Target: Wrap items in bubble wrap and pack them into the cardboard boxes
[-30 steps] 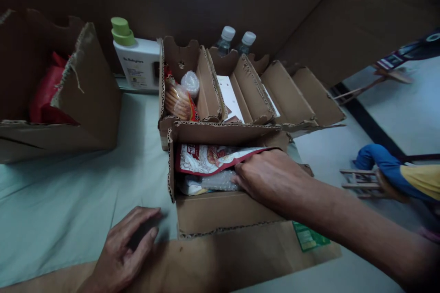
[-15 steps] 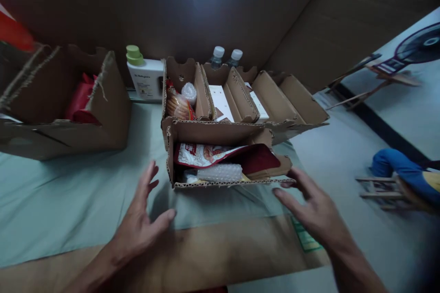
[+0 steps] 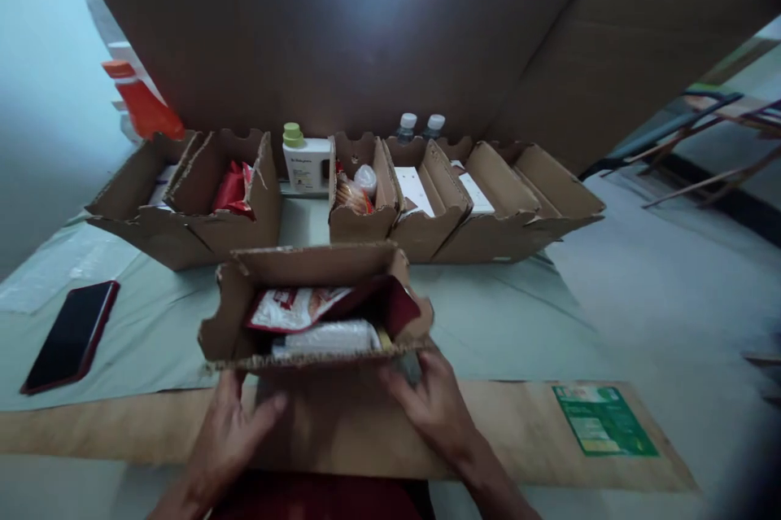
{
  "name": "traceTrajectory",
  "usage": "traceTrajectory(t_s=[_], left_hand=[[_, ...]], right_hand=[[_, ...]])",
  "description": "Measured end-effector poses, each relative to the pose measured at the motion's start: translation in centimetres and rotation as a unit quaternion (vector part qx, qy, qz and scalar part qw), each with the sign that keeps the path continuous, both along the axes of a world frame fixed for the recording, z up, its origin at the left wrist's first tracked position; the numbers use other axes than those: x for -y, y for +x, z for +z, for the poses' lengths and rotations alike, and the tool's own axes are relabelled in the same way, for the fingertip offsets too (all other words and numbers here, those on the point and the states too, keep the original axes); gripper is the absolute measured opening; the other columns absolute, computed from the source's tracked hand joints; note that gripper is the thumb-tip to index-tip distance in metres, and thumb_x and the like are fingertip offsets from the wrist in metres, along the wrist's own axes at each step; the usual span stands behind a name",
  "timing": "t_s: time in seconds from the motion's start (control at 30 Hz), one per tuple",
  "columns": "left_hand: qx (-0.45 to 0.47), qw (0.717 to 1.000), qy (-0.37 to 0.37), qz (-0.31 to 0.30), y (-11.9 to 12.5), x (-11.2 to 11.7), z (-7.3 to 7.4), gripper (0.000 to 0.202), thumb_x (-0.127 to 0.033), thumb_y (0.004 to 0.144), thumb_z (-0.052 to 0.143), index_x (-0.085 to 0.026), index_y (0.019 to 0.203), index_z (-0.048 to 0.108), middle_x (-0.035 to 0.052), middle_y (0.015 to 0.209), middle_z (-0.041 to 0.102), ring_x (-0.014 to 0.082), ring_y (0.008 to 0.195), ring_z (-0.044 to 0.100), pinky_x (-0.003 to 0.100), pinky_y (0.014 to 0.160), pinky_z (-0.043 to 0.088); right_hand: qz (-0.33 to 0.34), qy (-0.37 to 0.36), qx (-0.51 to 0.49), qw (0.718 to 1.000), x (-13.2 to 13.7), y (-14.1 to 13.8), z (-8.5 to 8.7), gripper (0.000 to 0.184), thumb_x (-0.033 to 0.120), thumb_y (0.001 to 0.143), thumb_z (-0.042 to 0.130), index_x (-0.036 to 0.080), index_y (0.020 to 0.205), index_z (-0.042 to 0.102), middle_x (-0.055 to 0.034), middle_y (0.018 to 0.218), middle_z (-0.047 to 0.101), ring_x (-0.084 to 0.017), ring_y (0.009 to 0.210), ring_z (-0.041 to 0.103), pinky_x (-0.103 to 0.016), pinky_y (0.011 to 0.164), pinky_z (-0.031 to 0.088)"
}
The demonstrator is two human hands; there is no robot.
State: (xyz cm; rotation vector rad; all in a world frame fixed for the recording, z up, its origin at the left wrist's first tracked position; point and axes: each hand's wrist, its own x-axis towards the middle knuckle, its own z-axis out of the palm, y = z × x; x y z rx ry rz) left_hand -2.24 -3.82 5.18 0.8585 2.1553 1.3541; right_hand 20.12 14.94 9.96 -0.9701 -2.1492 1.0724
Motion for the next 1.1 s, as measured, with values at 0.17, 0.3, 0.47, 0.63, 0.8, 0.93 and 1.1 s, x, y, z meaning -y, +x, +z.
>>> traceTrajectory(t_s=[0.17, 0.3, 0.47, 0.63, 0.8, 0.93, 1.1], left_hand=[[-0.002, 0.997, 0.069, -0.038, 0.5, -3.3, 1.4, 0.078, -0.052, 0.086, 0.07, -0.015, 0.148, 0.042, 0.0182, 0.139, 0.06, 0.0348, 0.137, 0.054, 0.056, 0.12, 0.038], [-0.038, 0.997, 0.053, -0.03, 2.1, -1.1, -0.1, 0.081, -0.051, 0.088, 0.068, -0.015, 0.154, 0.038, 0.0213, 0.143, 0.057, 0.0387, 0.139, 0.053, 0.059, 0.117, 0.042], [-0.086, 0.996, 0.0, 0.013, 2.1, 5.7, -2.0, 0.073, -0.049, 0.091, 0.065, -0.02, 0.153, 0.04, 0.0184, 0.136, 0.061, 0.0383, 0.131, 0.06, 0.055, 0.107, 0.053], [-0.093, 0.995, 0.027, 0.031, 3.0, 7.0, -2.3, 0.079, -0.046, 0.097, 0.055, -0.026, 0.164, 0.017, 0.0181, 0.141, 0.058, 0.0368, 0.129, 0.061, 0.059, 0.111, 0.048], [-0.08, 0.995, 0.041, 0.036, 3.1, 6.0, -2.3, 0.075, -0.038, 0.097, 0.056, -0.027, 0.163, 0.022, 0.0177, 0.15, 0.051, 0.037, 0.141, 0.052, 0.06, 0.116, 0.043], [-0.086, 0.994, 0.064, 0.007, 3.1, 5.3, -2.2, 0.074, -0.033, 0.096, 0.057, -0.029, 0.162, 0.025, 0.0155, 0.161, 0.038, 0.0369, 0.152, 0.037, 0.06, 0.12, 0.039], [-0.055, 0.995, 0.075, -0.028, 4.0, 3.7, -1.6, 0.075, -0.033, 0.093, 0.059, -0.031, 0.162, 0.029, 0.0123, 0.171, 0.021, 0.0423, 0.154, 0.031, 0.063, 0.118, 0.041]], right_hand=[[-0.04, -0.033, -0.058, 0.997, -2.5, -2.1, -1.4, 0.051, 0.062, 0.086, 0.064, 0.019, 0.113, 0.07, -0.0153, 0.116, 0.075, -0.036, 0.114, 0.068, -0.053, 0.1, 0.054], [-0.035, -0.03, -0.064, 0.997, -2.9, -1.9, -3.1, 0.058, 0.063, 0.086, 0.066, 0.019, 0.124, 0.063, -0.0166, 0.126, 0.071, -0.036, 0.122, 0.064, -0.054, 0.105, 0.051], [0.065, -0.038, -0.099, 0.992, -3.1, -8.5, -3.2, 0.071, 0.064, 0.09, 0.062, 0.022, 0.145, 0.047, -0.0154, 0.146, 0.058, -0.032, 0.137, 0.054, -0.053, 0.115, 0.043], [0.04, 0.003, -0.104, 0.994, -2.1, -14.7, -3.4, 0.078, 0.068, 0.099, 0.04, 0.019, 0.159, 0.032, -0.0163, 0.167, 0.034, -0.03, 0.155, 0.03, -0.055, 0.128, 0.023], [0.04, 0.001, -0.148, 0.988, -0.2, -15.6, -4.3, 0.069, 0.063, 0.103, 0.035, 0.023, 0.159, 0.033, -0.0122, 0.167, 0.035, -0.027, 0.155, 0.031, -0.053, 0.127, 0.027], [0.043, -0.011, -0.168, 0.985, -0.5, -16.1, -4.0, 0.073, 0.067, 0.101, 0.036, 0.021, 0.157, 0.038, -0.0137, 0.164, 0.039, -0.028, 0.153, 0.034, -0.052, 0.126, 0.029], [0.039, -0.013, -0.178, 0.983, -2.0, -16.6, -3.7, 0.075, 0.07, 0.1, 0.032, 0.021, 0.155, 0.042, -0.0123, 0.163, 0.043, -0.025, 0.152, 0.037, -0.047, 0.127, 0.027]])
